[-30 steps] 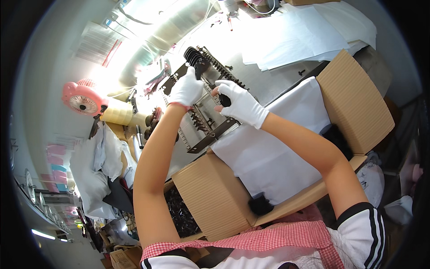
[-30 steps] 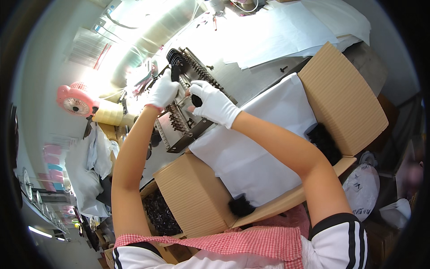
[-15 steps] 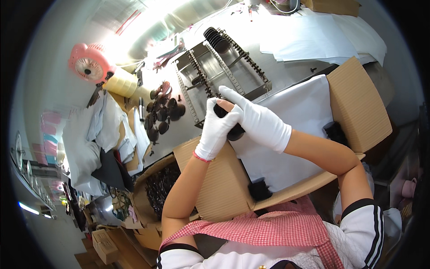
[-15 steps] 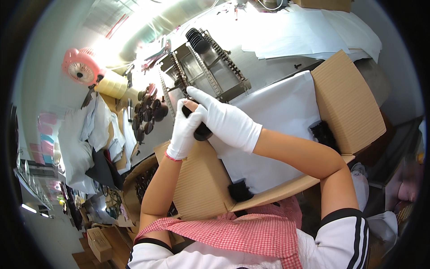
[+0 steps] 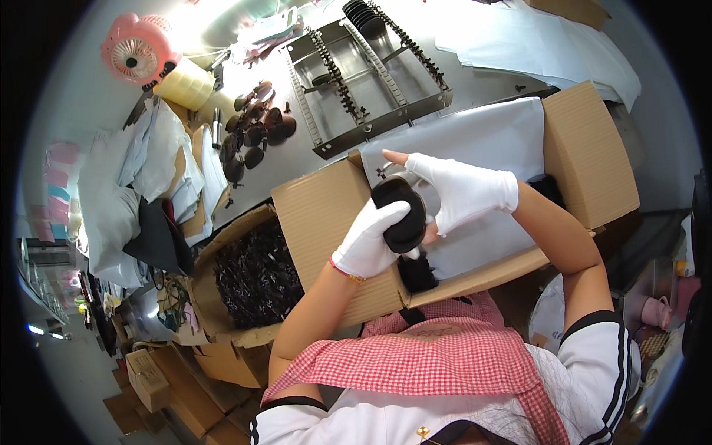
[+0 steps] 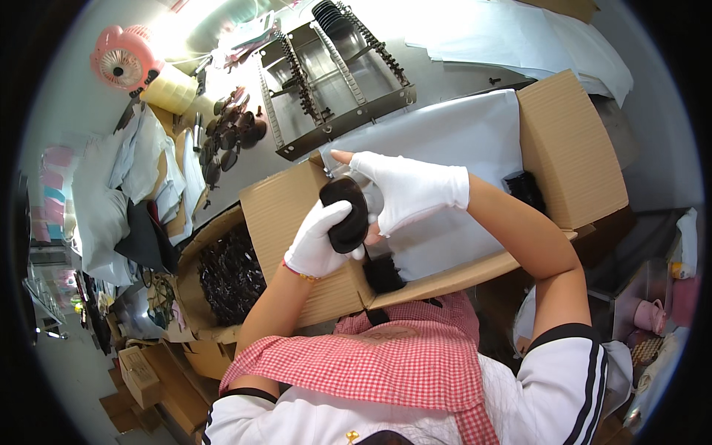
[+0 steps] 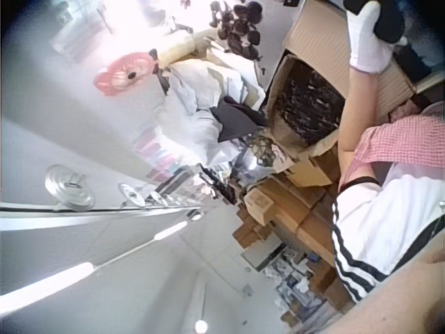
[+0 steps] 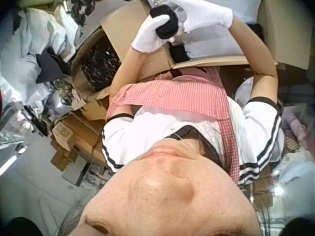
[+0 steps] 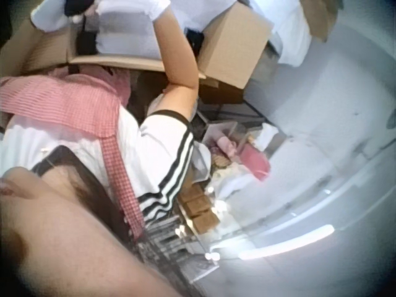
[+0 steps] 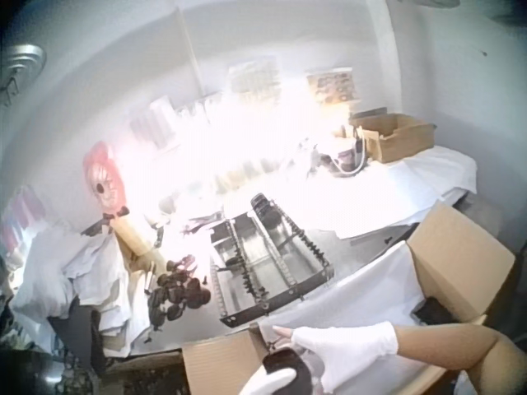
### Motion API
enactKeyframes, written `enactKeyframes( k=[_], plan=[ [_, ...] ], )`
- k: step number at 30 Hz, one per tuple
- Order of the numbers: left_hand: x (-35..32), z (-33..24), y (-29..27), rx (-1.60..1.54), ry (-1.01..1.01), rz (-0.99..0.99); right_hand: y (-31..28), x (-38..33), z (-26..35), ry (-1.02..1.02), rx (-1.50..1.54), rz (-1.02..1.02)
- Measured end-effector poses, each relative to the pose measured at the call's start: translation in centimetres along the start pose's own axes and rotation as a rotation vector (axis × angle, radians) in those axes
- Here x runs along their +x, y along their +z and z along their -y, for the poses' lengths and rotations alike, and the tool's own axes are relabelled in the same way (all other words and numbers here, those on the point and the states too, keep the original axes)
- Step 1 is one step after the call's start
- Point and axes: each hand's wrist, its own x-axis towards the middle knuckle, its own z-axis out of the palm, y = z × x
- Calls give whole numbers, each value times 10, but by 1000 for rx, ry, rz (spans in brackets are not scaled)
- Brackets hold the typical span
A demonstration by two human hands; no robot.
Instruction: The person repeatedly picks up small black components from a cardboard box and inserts them into slots on a metal rack. They then move the rack to a nearby metal shelving unit and return to continue the process.
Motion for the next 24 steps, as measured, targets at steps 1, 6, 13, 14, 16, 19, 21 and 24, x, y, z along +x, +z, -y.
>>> enactKeyframes(
  k=[1,6,13,14,16,19,21,24],
  plan=[
    [-3,-2,0,2,21,27,0,2,-4,7,170,65],
    [-16,-1,-1,110,54,-41,10,19,-10,-35,649,-10],
    [-35,19,-13,-119,-84,-56,54,51,-1,-199,-196,-297],
    [-38,22,-14,-195,-93,-80,58,53,0,-307,-445,-352],
    [-44,25,-17,-321,-88,-114,62,60,5,-510,-796,-400],
    [-49,29,-22,-462,-53,-111,59,86,23,-769,-804,-650],
    [-52,31,-25,-536,5,-46,56,110,40,-689,-473,-530],
    [-56,32,-29,-473,89,3,72,142,59,-689,-379,-382]
  ],
)
